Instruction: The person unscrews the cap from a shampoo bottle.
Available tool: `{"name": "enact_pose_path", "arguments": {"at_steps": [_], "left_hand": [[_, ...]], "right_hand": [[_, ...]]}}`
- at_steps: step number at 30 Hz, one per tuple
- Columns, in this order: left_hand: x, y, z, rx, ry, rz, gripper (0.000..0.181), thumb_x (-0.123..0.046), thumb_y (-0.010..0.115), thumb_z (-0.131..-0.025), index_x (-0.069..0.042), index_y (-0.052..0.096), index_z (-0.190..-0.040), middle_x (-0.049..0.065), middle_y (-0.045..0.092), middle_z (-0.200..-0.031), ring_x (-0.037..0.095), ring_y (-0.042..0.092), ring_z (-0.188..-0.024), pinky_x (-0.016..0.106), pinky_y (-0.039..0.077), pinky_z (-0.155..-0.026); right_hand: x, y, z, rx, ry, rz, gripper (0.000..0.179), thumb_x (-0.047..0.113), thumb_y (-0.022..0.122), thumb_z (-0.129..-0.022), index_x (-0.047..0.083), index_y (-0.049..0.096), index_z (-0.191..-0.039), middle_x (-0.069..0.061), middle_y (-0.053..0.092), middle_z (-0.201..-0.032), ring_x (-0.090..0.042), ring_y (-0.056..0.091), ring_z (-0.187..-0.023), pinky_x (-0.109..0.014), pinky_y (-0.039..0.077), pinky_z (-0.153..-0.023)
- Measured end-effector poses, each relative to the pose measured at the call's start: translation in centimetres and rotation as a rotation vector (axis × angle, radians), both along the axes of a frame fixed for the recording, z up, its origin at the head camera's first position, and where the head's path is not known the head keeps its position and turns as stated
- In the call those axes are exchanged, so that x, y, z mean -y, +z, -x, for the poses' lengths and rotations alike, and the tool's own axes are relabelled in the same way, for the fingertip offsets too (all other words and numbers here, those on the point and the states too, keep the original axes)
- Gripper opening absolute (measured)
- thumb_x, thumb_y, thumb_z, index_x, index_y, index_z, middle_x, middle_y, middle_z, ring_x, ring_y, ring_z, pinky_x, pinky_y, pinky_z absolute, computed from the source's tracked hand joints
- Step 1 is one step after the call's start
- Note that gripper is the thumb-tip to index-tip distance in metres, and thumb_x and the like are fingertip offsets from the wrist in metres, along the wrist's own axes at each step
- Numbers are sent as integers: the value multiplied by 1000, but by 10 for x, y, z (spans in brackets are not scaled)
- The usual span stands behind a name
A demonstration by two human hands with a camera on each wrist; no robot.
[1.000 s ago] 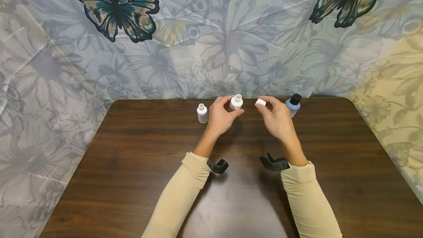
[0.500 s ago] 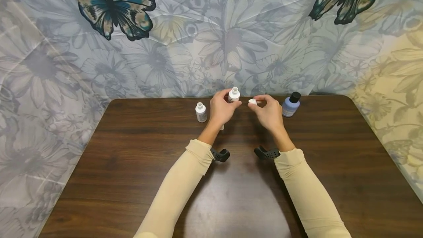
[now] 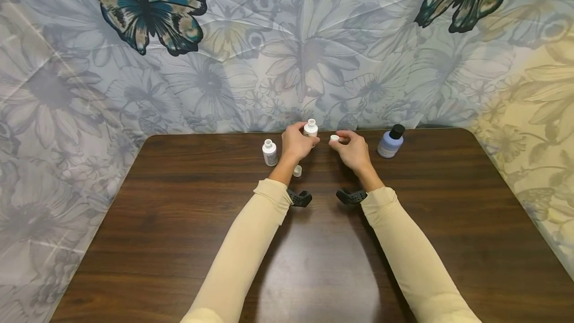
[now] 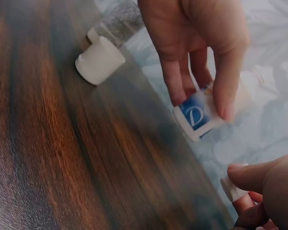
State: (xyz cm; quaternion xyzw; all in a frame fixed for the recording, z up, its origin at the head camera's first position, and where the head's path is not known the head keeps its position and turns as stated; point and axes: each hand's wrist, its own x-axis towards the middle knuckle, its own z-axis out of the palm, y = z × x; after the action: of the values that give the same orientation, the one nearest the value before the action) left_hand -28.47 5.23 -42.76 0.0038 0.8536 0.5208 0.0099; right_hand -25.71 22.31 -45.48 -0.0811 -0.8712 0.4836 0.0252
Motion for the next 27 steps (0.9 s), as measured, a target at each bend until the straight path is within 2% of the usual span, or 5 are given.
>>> {"name": "enact_pose_path", "arguments": {"at_steps": [8,14,19,27], "left_hand": [[0,-5,6,33,25,7,50,-10,84,-82,-9,69,-130,9,74,-122,29,64,-120,41,53,-103],[-1,-10,9,34,38,35,52,-10,85,-81,-11,69,-130,8,74,-123,28,64,-121,40,53,-104],[-1,-10,9,45,31,9,51,-9,85,-81,-10,69,-130,9,73,-124,29,63,-122,41,51,-106],[-1,-11,7,73,20,1,54,-9,84,-82,-7,66,-132,10,71,-127,30,61,-125,42,49,-108]], "right_hand": [[3,-6,8,32,37,-9,39,24,72,-95,7,64,-130,-17,65,-127,-37,55,-125,-52,44,-108],[8,-5,11,58,82,-78,38,21,72,-96,3,64,-128,-20,66,-127,-38,59,-120,-52,47,-105],[10,-4,11,61,125,-142,38,20,72,-95,1,64,-127,-20,68,-126,-38,61,-118,-51,48,-104],[10,-4,10,76,154,-169,40,20,71,-96,0,63,-129,-22,67,-127,-39,61,-120,-52,48,-105]]}}
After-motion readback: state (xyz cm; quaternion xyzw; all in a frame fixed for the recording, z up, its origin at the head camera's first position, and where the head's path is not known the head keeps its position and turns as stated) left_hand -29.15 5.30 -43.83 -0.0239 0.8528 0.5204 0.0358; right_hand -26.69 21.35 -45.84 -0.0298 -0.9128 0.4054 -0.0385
